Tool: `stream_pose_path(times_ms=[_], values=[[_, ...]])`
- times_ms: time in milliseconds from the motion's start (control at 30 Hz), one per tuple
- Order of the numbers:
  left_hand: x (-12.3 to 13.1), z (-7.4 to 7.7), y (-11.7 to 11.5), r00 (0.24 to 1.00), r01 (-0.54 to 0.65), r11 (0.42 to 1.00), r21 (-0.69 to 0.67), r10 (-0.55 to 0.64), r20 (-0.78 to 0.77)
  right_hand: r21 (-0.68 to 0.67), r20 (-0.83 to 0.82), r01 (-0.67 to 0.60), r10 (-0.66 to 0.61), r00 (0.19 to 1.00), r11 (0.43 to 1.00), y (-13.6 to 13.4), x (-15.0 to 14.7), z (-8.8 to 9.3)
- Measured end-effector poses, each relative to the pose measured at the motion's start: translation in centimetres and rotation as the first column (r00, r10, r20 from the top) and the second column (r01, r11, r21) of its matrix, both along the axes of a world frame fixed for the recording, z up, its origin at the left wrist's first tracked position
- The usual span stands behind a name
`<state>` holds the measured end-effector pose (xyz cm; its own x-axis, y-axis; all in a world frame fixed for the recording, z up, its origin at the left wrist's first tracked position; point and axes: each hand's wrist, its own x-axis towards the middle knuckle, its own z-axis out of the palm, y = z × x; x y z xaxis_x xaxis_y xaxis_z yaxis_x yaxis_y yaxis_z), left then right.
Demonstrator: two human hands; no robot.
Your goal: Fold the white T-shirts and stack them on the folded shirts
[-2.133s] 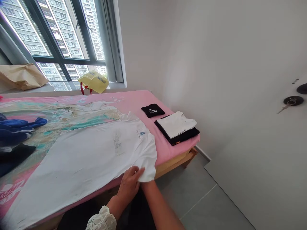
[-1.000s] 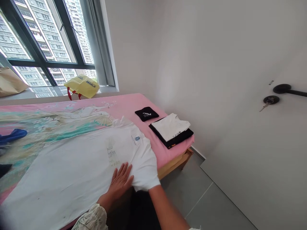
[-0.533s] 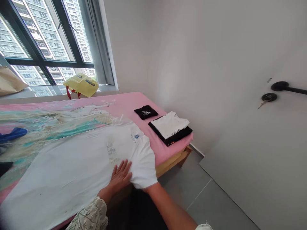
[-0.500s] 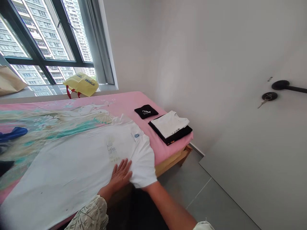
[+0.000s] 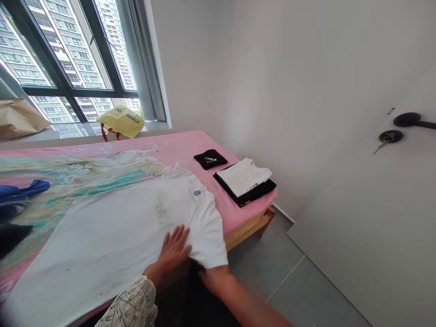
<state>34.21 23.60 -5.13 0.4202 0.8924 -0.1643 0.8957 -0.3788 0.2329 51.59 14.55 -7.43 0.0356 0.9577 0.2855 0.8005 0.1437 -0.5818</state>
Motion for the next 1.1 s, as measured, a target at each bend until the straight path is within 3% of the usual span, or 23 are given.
stream_pose_path(times_ms=[100, 167, 233, 333, 400, 500, 600, 667, 733, 833, 900, 967, 1033, 1100], values=[[0.0, -0.1, -0.1, 1.0, 0.008, 1.0, 0.016, -0.008, 0.003, -0.176, 0.186, -0.119, 0.152, 0.971, 0.977, -3.3, 0.0, 0.8], [0.0, -0.1, -0.3, 1.0, 0.014, 0.999, 0.039, -0.014, 0.01, -0.32, 0.259, -0.167, 0.255, 0.932, 0.933, -4.4, 0.0, 2.7], [0.0, -0.1, -0.5, 1.0, 0.013, 0.998, 0.067, -0.014, 0.017, -0.372, 0.248, -0.205, 0.31, 0.918, 0.905, -3.9, -0.1, 5.3], [0.1, -0.3, -0.8, 0.999, 0.025, 0.995, 0.095, -0.028, 0.032, -0.178, 0.161, -0.174, 0.203, 0.966, 0.968, -0.6, -1.1, 8.7], [0.1, -0.8, -0.9, 0.998, 0.04, 0.993, 0.115, -0.044, 0.039, -0.027, 0.124, -0.177, 0.179, 0.976, 0.984, 2.6, -2.7, 9.7], [0.1, -1.6, -0.8, 0.999, 0.033, 0.984, 0.175, -0.039, 0.026, 0.052, 0.157, -0.295, 0.284, 0.946, 0.954, 7.0, -5.1, 9.0], [-0.1, -2.0, -0.7, 0.998, 0.044, 0.976, 0.212, -0.051, 0.03, -0.134, 0.225, -0.304, 0.328, 0.917, 0.943, 10.0, -4.9, 6.4], [-0.3, -1.9, -0.7, 0.996, 0.067, 0.976, 0.208, -0.079, 0.046, -0.318, 0.282, -0.066, 0.161, 0.946, 0.946, 11.0, -2.2, 4.5], [-0.4, -1.6, -0.8, 0.994, 0.079, 0.978, 0.195, -0.091, 0.058, -0.331, 0.359, 0.225, -0.098, 0.928, 0.916, 11.4, 1.8, 3.1], [-0.5, -1.2, -0.9, 0.994, 0.068, 0.981, 0.18, -0.083, 0.076, -0.314, 0.392, 0.348, -0.213, 0.895, 0.884, 11.5, 6.7, 3.2], [-0.4, -1.0, -0.9, 0.994, 0.055, 0.985, 0.167, -0.069, 0.084, -0.276, 0.397, 0.344, -0.22, 0.891, 0.897, 11.4, 7.3, 4.2], [-0.3, -0.6, -1.0, 0.994, 0.047, 0.989, 0.139, -0.06, 0.09, -0.205, 0.386, 0.265, -0.171, 0.906, 0.942, 11.5, 5.2, 5.1], [-0.1, -0.1, -0.9, 0.994, 0.047, 0.994, 0.1, -0.057, 0.098, -0.118, 0.347, 0.095, -0.049, 0.937, 0.988, 11.6, 1.5, 5.5], [0.0, 0.6, -0.8, 0.992, 0.05, 0.997, 0.05, -0.056, 0.116, -0.061, 0.301, -0.094, 0.108, 0.948, 0.994, 11.9, -2.1, 5.2]])
